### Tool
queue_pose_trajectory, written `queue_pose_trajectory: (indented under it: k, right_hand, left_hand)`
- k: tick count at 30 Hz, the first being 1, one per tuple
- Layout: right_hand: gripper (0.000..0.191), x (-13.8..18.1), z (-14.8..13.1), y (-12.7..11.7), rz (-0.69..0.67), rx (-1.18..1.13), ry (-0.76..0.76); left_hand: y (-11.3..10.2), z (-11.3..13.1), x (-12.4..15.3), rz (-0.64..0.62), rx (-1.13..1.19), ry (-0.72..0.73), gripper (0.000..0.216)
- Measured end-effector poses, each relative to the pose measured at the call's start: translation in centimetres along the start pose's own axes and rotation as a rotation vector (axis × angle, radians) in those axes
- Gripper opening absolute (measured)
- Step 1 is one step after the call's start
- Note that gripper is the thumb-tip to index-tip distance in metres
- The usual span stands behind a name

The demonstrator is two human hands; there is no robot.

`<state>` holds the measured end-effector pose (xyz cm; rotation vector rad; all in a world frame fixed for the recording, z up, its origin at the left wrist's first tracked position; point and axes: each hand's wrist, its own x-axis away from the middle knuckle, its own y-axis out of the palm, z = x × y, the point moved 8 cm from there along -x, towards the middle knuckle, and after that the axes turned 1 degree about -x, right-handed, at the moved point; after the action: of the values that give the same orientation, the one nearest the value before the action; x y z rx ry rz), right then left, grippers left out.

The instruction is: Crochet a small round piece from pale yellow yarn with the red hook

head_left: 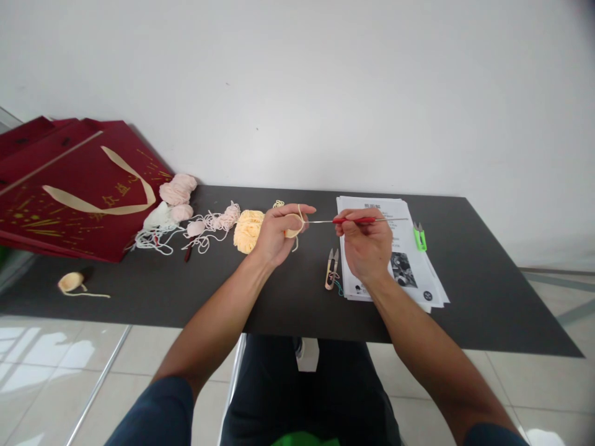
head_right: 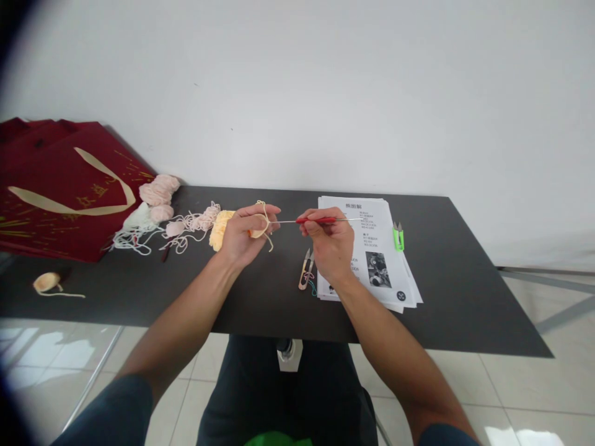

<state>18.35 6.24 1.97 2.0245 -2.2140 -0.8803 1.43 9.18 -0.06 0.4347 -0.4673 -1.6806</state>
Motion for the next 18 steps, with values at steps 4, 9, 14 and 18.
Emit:
queue_pose_trajectory:
  k: [4,9,14,18]
  right_hand:
    - [0.017,-0.3,0.5,0.4,-0.037,-0.145,0.091]
    - [0.023,-0.3,2.8,0.2,-0.01,-0.264,0.303]
    - [0.022,0.5,4.7,0.2,0.045,-0.27,0.407]
    - [0.021,0.9,5.1,0.1,0.078,-0.271,0.401]
  left_hand:
    - [0.1,-0.3,-0.1,-0.046,0.068,-0.063,0.023]
    - [0.0,-0.4,-0.1,-0.081,0.03,-0.048,0.02]
    - [-0.1,0.1,0.2,-0.04,-0.24,0.083,0.02]
    - [-0.4,0.0,0.1,0.019,-0.407,0.113,0.016]
